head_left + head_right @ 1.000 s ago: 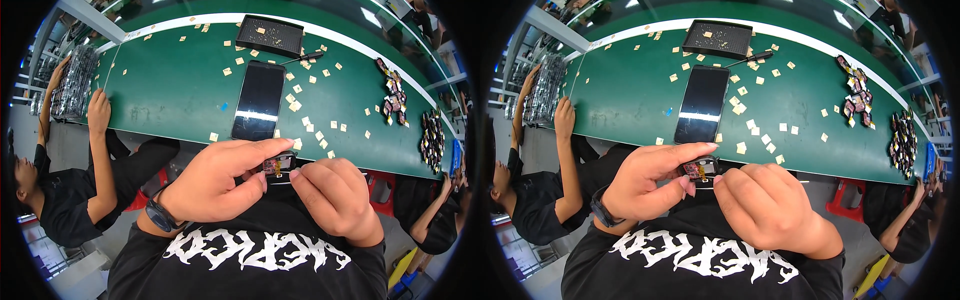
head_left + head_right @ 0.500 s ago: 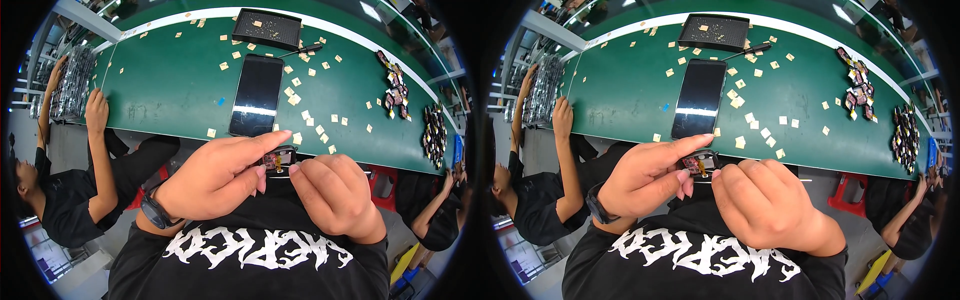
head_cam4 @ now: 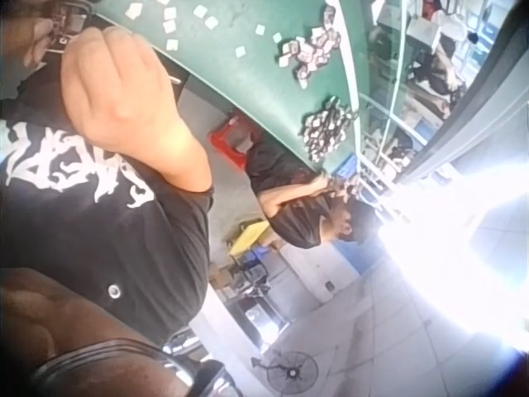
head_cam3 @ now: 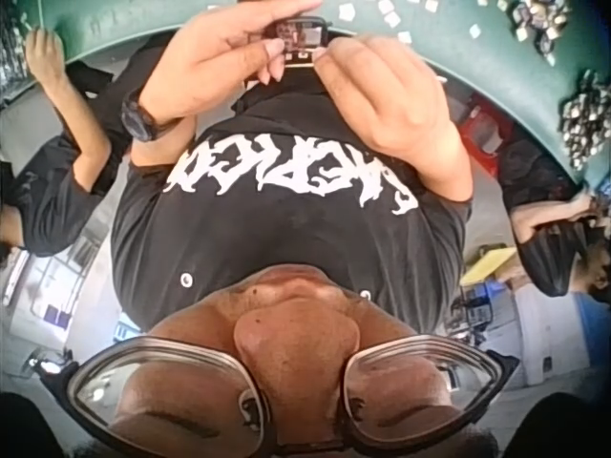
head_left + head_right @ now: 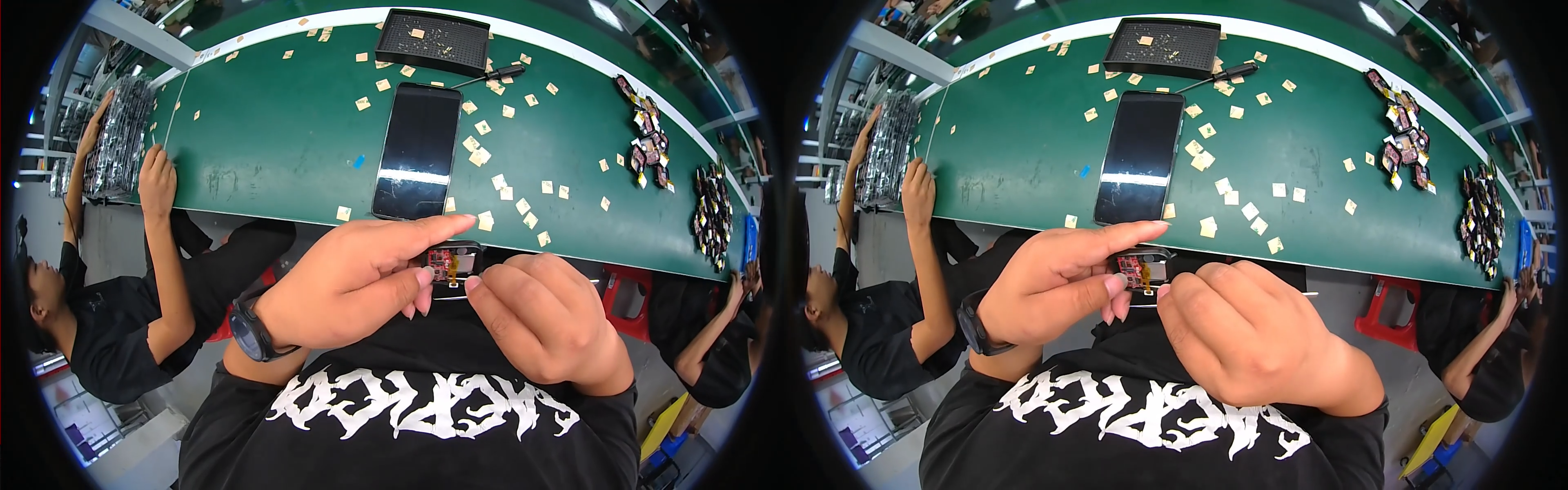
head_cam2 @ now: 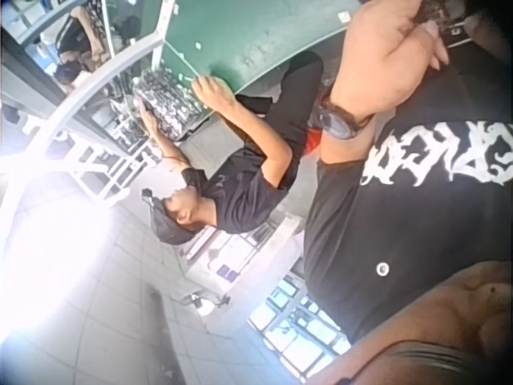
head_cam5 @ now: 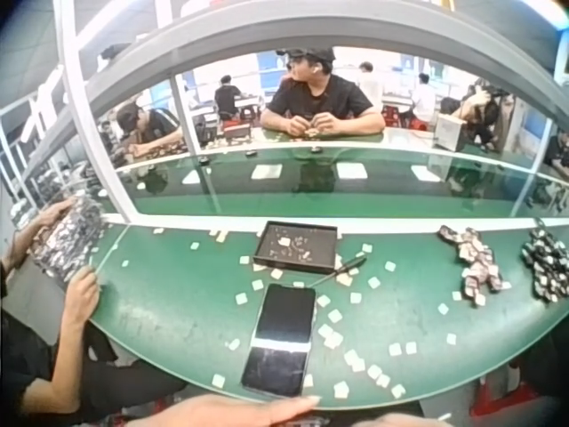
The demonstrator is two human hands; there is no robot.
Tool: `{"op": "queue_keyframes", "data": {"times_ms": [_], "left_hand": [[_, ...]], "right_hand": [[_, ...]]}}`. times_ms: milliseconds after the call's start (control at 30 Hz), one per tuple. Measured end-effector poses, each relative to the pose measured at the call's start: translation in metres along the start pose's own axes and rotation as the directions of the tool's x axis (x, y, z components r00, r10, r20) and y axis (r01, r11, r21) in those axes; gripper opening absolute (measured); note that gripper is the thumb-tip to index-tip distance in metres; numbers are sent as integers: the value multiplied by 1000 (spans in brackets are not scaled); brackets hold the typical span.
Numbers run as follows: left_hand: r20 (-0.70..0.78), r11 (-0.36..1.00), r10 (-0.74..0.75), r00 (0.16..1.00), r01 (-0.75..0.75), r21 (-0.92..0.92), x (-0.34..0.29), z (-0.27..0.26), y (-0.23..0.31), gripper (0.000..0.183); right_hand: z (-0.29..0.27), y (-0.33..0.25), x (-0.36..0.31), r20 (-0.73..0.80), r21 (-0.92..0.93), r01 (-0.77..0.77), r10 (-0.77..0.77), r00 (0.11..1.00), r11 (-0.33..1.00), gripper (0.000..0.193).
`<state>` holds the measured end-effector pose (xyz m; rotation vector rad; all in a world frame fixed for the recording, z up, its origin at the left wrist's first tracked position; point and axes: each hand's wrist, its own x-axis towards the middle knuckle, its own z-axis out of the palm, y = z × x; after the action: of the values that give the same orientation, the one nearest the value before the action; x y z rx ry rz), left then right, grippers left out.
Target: Manually assemble small electronic components and apply labels at a factory workbench.
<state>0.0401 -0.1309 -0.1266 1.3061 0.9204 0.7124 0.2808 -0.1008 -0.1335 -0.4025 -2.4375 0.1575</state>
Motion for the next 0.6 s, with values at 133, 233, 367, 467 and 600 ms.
{"op": "queue_keyframes", "data": {"times_ms": [133, 233, 367, 467, 600], "left_hand": [[7, 999, -39, 999, 39, -29, 0, 0, -1, 48], [8, 998, -55, 998, 56, -39, 0, -1, -1, 48], [19, 1000, -27, 999, 27, 0, 2, -3, -3, 48], [5, 1000, -6, 1000, 6, 26, 2, -2, -3, 49], [-58, 994, 23, 998, -17, 108, 6, 5, -6, 47]], "right_hand": [[1, 1, -1, 6, 1, 20, -20, 1000, 1000, 16], [2, 1, -1, -2, 4, 20, -20, 1000, 1000, 15], [6, 2, -2, -12, -25, 28, -28, 1000, 999, 15], [6, 1, -1, -7, -71, 54, -54, 998, 996, 14], [3, -1, -2, 31, -104, 46, -43, 999, 994, 16]]}}
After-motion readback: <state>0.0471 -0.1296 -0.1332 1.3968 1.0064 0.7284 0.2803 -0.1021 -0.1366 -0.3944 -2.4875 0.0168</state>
